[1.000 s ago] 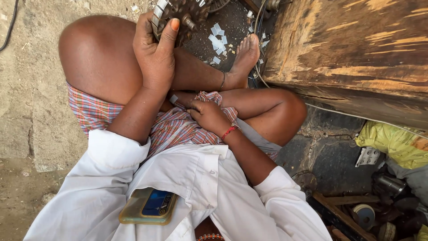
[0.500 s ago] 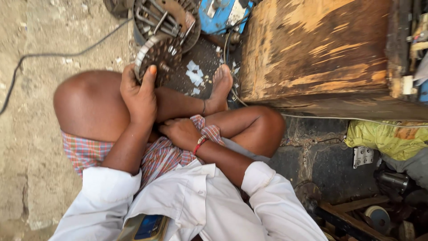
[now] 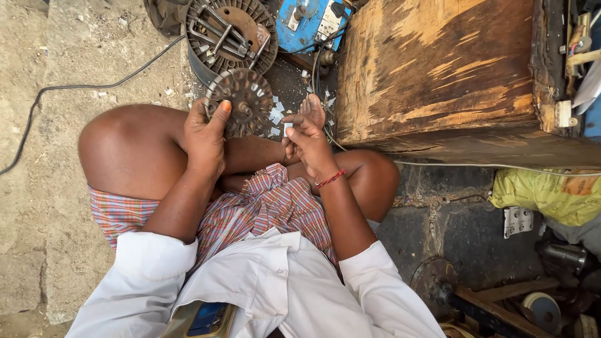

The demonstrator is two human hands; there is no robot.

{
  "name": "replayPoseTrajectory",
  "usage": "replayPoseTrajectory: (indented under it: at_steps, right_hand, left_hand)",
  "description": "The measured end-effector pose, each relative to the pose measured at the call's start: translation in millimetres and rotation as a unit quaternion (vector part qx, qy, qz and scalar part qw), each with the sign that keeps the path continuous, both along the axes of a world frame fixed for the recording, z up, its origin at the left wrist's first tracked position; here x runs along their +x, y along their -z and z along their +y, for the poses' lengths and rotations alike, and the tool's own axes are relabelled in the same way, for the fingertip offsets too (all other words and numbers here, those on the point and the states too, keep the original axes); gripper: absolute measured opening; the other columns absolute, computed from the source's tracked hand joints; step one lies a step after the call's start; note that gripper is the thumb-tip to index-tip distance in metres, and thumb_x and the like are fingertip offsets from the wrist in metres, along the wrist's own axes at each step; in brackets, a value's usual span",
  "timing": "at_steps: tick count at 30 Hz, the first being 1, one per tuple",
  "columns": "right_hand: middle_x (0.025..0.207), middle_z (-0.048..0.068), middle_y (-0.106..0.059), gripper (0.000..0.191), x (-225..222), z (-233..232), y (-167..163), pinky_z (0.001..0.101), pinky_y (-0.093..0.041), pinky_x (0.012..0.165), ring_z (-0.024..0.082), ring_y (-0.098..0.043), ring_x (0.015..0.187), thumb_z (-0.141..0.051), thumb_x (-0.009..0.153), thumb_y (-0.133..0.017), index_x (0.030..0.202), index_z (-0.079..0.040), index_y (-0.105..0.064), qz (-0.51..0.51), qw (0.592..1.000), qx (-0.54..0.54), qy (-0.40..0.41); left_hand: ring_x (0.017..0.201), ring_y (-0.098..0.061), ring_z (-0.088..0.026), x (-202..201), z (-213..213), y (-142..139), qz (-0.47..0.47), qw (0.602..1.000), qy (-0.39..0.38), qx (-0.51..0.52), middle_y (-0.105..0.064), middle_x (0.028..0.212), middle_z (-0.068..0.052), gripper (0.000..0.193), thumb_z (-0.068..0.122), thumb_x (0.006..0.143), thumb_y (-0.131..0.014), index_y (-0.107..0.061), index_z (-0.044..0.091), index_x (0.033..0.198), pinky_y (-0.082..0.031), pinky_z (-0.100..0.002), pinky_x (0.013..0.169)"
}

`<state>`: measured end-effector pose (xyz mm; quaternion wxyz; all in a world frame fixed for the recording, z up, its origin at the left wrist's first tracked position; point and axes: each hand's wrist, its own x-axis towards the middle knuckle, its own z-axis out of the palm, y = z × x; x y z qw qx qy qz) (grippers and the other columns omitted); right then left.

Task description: The person sits on the ground and fits small white wedge pieces one at a time into the slots of a slotted metal rotor disc, then presses the disc onto a motor shaft and works it into place by hand.

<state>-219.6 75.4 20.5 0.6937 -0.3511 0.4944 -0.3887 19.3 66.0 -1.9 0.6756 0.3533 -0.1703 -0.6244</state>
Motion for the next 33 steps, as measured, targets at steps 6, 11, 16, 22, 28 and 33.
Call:
replayPoseTrajectory:
  at_steps: [6,11,16,22,28,33]
  right_hand:
    - [0.109,-0.002,-0.071,0.008,-3.7,-7.4,-7.2,0.0297,-0.055,0.066,0.013,-0.068,0.083,-0.004,0.101,-0.060,0.106,-0.008,-0.065,-0.058,0.997,-0.011,0.059]
    - [0.090,0.010,-0.070,0.010,-3.5,-11.3,-6.0,0.0303,-0.054,0.064,0.015,-0.065,0.073,-0.002,0.103,-0.060,0.109,-0.006,-0.068,-0.075,0.996,-0.001,0.039]
    - [0.088,0.011,-0.071,0.012,1.0,-15.8,-14.8,0.0324,-0.055,0.061,0.017,-0.066,0.070,-0.010,0.100,-0.059,0.109,-0.008,-0.068,-0.087,0.994,0.033,0.048]
    - [0.092,0.011,-0.069,0.014,4.4,-12.5,-18.7,0.0320,-0.055,0.065,0.018,-0.067,0.078,-0.016,0.103,-0.060,0.111,-0.006,-0.068,-0.108,0.992,0.030,0.064]
    - [0.100,0.005,-0.067,0.009,4.4,-12.2,-8.8,0.0314,-0.056,0.066,0.018,-0.068,0.085,-0.016,0.103,-0.063,0.106,-0.008,-0.066,-0.119,0.989,0.042,0.081]
    - [0.095,0.008,-0.069,0.008,-0.6,-10.5,-4.6,0.0298,-0.055,0.069,0.015,-0.066,0.080,-0.014,0.105,-0.063,0.109,-0.007,-0.067,-0.060,0.998,0.002,0.037]
  left_hand:
    - [0.099,-0.067,-0.013,-1.9,2.4,-4.0,0.063,0.996,0.050,0.035,-0.070,0.112,-0.005,0.019,0.009,0.101,-0.070,-0.061,0.003,0.117,-0.058,-0.030,0.092]
    - [0.099,-0.068,-0.015,-3.5,2.6,-6.8,0.080,0.994,0.055,0.043,-0.070,0.113,-0.007,0.021,0.009,0.101,-0.070,-0.061,0.003,0.118,-0.059,-0.032,0.092]
    - [0.100,-0.067,-0.014,-3.1,2.7,-5.2,0.066,0.995,0.052,0.049,-0.070,0.113,-0.006,0.021,0.009,0.100,-0.070,-0.062,0.003,0.119,-0.058,-0.032,0.093]
    - [0.100,-0.066,-0.013,-6.1,2.7,2.5,0.050,0.996,0.051,0.043,-0.070,0.112,-0.005,0.018,0.008,0.101,-0.071,-0.062,0.003,0.117,-0.057,-0.030,0.094]
    - [0.098,-0.066,-0.012,-6.8,4.8,1.3,0.040,0.996,0.060,0.045,-0.070,0.109,-0.005,0.016,0.008,0.102,-0.070,-0.062,0.003,0.115,-0.057,-0.029,0.092]
    - [0.096,-0.067,-0.011,-7.9,4.9,-2.7,0.016,0.996,0.063,0.059,-0.071,0.108,-0.006,0.018,0.009,0.100,-0.070,-0.062,0.003,0.115,-0.058,-0.028,0.090]
